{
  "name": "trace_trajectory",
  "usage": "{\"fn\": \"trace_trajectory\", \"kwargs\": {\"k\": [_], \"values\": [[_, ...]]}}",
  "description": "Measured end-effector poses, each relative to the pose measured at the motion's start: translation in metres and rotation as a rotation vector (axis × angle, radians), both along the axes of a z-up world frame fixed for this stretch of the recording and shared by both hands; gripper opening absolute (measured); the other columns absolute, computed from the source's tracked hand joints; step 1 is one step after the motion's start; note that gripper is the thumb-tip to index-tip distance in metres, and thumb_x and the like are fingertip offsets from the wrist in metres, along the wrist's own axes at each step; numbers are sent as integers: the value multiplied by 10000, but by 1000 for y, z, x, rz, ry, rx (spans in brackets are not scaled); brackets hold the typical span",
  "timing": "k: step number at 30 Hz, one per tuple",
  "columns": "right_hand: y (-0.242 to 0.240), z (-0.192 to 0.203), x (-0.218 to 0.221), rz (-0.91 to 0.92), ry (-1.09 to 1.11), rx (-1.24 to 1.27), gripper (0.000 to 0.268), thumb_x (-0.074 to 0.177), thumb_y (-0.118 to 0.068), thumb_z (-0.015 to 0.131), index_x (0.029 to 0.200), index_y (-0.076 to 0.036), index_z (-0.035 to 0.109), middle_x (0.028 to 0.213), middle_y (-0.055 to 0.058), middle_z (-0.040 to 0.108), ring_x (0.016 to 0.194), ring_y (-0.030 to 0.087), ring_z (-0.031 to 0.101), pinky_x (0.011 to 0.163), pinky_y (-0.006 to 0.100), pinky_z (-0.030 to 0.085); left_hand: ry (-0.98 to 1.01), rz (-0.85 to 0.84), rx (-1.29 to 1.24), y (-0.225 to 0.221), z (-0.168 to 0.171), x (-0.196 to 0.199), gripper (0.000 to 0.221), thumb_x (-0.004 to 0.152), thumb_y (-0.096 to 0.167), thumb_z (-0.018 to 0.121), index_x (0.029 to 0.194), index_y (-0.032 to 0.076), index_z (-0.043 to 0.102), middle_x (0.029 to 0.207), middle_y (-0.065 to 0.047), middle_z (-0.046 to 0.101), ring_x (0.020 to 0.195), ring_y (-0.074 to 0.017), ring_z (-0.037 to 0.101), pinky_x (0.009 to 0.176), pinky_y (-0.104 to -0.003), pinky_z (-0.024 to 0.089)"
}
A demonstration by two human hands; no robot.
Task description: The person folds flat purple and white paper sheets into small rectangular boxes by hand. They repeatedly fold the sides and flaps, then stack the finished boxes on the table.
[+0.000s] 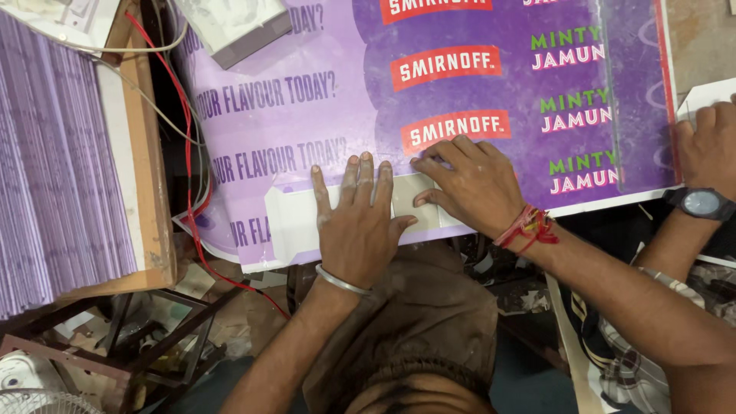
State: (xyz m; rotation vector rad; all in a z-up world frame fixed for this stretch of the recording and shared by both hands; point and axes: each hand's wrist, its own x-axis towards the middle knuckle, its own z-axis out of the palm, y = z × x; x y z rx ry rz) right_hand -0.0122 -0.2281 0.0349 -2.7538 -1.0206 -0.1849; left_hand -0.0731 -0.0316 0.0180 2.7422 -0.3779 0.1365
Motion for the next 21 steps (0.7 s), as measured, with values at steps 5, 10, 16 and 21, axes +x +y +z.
{"fn": "trace_trajectory", "kwargs": {"k": [5,10,16,21], "values": [[-3,-6,1,6,24,12,401,715,-430,842,988,-148,762,1028,-26,696,963,182,637,780,362,497,-10,-10,36,-2,-8,1,774,828,507,726,1395,3,574,1426,-283,574,1402,-406,475,1210,-686,163],[0,-2,2,8,-24,34,333,696,-387,853,912,-153,758,995,-24,689,938,189,631,742,359,496,-70,-23,50,-7,-5,4,751,837,513,716,1399,42,555,1417,-322,542,1385,-453,456,1170,-698,152],[-5,-11,-8,-31,69,125,317,721,-383,866,910,-147,771,992,-31,693,920,192,636,740,363,511,-151,18,-125,1,-16,-20,867,911,546,662,1479,-78,467,1524,-309,490,1474,-425,422,1218,-655,160],[-2,-5,-18,-85,34,217,329,770,-374,842,981,-132,766,1067,-14,710,938,203,651,779,369,530,-205,192,153,54,-2,-41,899,931,583,647,1437,-144,491,1482,-275,539,1462,-382,439,1198,-715,107]]}}
